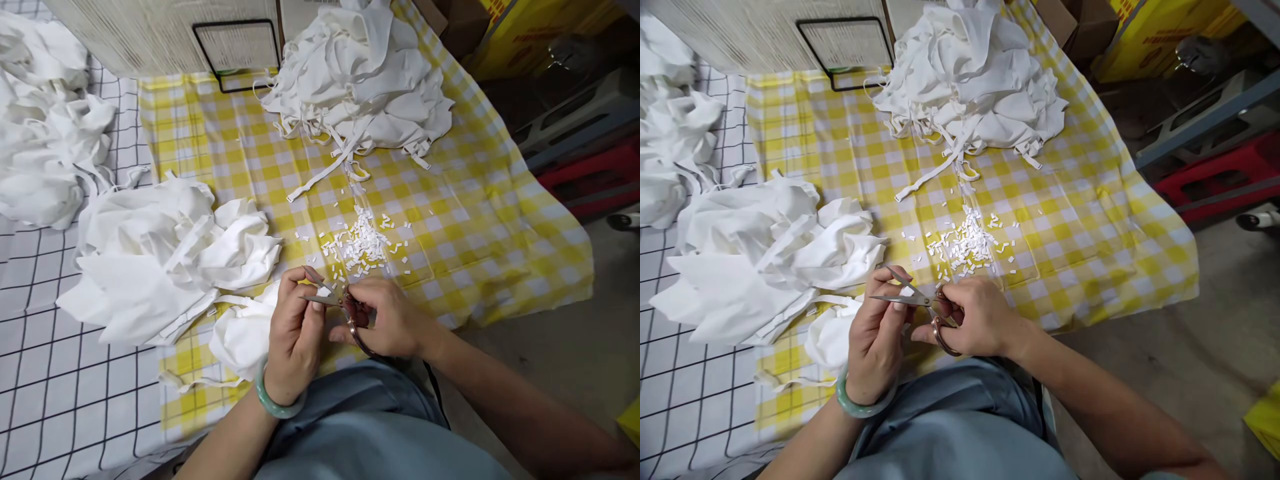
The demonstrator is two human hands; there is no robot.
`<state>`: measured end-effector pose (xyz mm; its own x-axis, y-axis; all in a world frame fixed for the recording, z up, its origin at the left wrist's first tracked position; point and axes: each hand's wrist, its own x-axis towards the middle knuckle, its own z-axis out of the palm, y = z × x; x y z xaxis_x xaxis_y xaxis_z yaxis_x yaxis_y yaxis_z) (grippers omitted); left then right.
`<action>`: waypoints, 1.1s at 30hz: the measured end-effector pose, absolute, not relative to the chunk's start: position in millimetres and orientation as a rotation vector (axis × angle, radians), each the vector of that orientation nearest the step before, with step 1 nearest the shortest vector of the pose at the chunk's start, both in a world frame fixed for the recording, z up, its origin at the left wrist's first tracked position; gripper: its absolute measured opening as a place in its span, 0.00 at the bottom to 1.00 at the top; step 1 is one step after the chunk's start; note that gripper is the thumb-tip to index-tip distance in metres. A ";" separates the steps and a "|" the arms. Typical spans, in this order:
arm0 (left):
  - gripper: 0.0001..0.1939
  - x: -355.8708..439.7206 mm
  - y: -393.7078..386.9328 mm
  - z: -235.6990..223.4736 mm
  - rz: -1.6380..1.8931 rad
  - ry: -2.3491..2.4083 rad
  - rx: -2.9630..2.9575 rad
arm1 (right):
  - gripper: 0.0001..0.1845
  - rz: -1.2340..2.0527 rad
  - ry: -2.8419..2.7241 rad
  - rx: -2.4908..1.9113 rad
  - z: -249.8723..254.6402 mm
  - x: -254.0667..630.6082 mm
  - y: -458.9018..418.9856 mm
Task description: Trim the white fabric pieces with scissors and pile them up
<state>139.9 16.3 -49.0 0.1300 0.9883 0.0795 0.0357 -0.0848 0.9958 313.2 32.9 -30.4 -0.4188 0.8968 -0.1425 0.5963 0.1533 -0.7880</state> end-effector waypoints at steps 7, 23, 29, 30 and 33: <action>0.11 139.5 18.9 -48.2 1.167 1.113 1.489 | 0.25 1.227 -1.999 -1.473 -29.9 313.1 30.8; 0.10 166.4 32.9 -47.2 1.075 0.983 1.635 | 0.25 1.365 -1.647 -1.771 -41.1 347.4 13.8; 0.12 135.3 19.3 -8.2 0.968 0.881 1.409 | 0.28 1.461 -1.244 -1.320 -47.1 343.8 24.5; 0.12 126.6 15.2 3.3 0.952 0.859 1.378 | 0.29 1.501 -1.239 -1.166 -49.0 335.6 30.1; 0.14 102.9 -0.1 38.6 0.936 0.781 1.319 | 0.30 1.670 -1.264 -0.768 -52.4 292.1 49.6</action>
<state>102.9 -0.1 38.6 0.4364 0.8987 0.0444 -0.1176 0.0080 0.9930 292.1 49.6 -52.4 -0.4217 0.9062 0.0316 -0.2768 -0.0955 -0.9562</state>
